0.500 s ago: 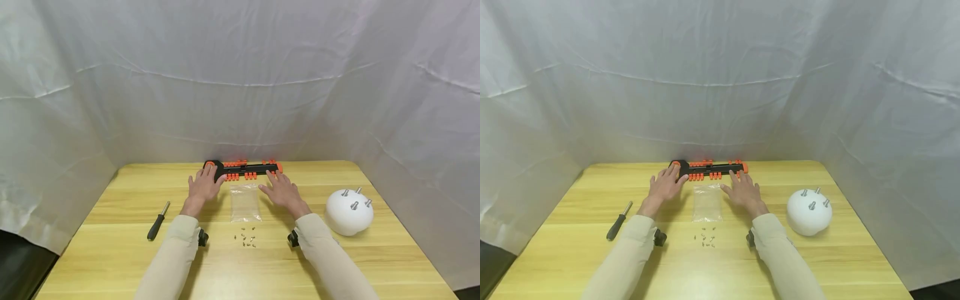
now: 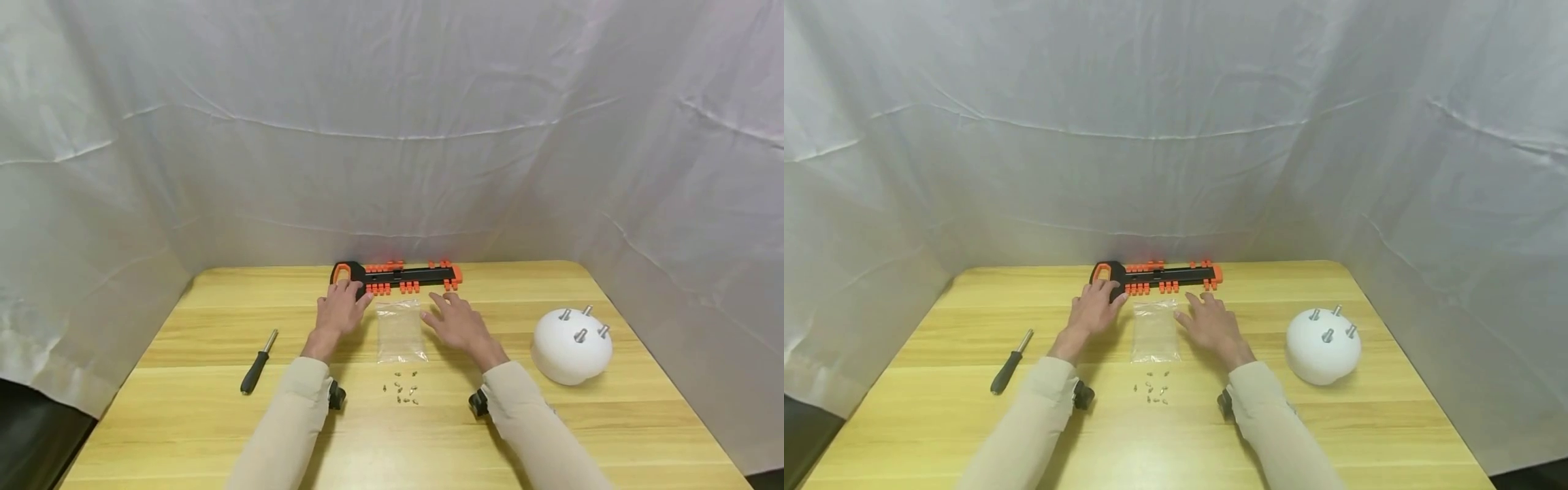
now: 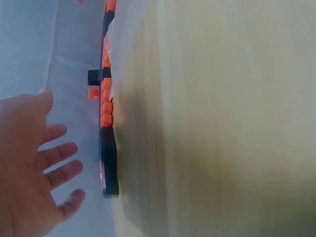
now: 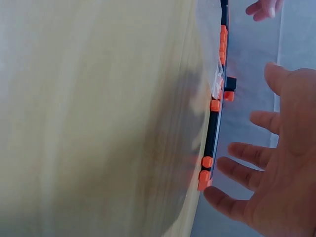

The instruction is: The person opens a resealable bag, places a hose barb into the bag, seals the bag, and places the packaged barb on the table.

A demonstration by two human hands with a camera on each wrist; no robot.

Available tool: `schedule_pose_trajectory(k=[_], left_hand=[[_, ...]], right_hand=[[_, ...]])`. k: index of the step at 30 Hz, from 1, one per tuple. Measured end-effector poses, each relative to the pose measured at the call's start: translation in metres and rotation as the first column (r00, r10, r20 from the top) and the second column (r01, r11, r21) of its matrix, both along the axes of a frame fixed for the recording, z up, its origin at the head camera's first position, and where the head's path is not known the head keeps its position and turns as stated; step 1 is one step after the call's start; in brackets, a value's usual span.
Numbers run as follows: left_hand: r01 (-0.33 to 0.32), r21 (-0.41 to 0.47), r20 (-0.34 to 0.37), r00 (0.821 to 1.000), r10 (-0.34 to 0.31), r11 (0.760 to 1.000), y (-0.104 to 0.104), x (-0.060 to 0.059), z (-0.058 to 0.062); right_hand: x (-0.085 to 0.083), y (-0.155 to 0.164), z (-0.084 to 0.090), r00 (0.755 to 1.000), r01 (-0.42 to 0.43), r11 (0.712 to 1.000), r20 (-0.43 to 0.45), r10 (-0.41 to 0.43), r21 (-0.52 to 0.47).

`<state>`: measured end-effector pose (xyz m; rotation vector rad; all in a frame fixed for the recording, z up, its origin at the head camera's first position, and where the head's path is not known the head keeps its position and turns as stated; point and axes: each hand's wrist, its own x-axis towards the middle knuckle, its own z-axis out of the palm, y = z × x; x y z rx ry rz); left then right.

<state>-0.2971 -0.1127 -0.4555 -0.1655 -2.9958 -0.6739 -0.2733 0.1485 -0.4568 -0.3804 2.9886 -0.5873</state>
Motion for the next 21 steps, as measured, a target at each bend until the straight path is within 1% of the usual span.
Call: schedule_pose_trajectory(k=[5, 10, 14, 21], left_hand=[[0.02, 0.017, -0.015, 1.0, -0.019, 1.0, 0.005, 0.001, -0.005], [0.071, 0.022, -0.009, 0.997, -0.071, 0.997, 0.012, 0.004, -0.012], [0.104, 0.034, 0.013, 0.994, -0.105, 0.994, 0.019, 0.005, -0.015], [0.098, 0.029, 0.075, 0.992, -0.1, 0.995, 0.026, 0.004, -0.018]], right_hand=[[0.004, -0.003, -0.004, 1.0, -0.002, 1.0, -0.024, 0.001, -0.025], [0.012, -0.004, -0.009, 1.0, -0.003, 1.0, -0.01, 0.003, -0.027], [0.019, -0.004, -0.01, 1.0, -0.01, 1.0, -0.011, 0.009, -0.017], [0.027, -0.004, -0.01, 0.999, -0.028, 0.999, 0.013, 0.029, -0.016]])
